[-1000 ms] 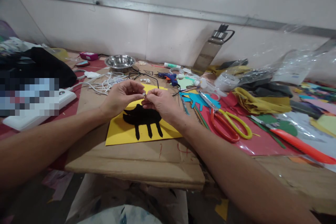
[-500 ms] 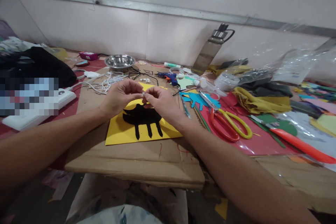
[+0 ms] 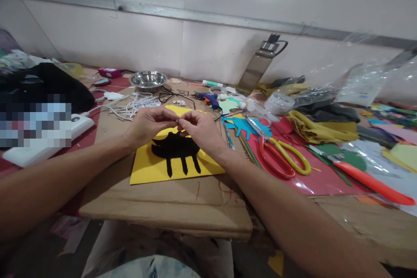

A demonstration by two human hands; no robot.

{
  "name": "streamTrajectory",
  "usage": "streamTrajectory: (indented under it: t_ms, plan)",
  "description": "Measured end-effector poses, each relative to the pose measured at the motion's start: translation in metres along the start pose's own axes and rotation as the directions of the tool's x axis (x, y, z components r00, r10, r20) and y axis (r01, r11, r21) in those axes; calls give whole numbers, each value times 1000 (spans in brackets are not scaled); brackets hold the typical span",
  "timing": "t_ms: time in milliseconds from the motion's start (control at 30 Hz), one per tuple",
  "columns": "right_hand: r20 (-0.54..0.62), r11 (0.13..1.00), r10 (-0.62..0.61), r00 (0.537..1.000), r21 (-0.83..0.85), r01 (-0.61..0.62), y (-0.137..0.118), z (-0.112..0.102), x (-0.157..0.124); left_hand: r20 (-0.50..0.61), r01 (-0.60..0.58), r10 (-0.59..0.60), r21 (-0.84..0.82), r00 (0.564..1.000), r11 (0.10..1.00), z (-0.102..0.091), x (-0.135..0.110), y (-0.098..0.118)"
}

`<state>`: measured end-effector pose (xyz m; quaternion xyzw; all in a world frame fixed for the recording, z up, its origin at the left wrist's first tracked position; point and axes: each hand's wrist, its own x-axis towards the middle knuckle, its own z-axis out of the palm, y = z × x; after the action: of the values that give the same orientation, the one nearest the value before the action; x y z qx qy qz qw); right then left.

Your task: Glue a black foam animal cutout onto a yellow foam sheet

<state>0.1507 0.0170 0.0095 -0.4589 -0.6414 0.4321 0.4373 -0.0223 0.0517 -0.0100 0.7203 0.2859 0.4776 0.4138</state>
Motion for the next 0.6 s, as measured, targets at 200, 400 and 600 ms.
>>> streamTrajectory:
  t_ms: [200, 400, 600]
  plan:
    - [-5, 999, -12, 1000, -34, 11, -1, 0, -1, -61, 32, -29, 37, 998, 999, 0, 0, 2]
    - [-38, 998, -32, 999, -54, 30, -2, 2, -2, -86, 30, -28, 14, 996, 999, 0, 0, 4]
    - [-45, 997, -44, 998, -66, 41, -3, 3, -4, -68, -4, 4, 4, 998, 1000, 1, 0, 1]
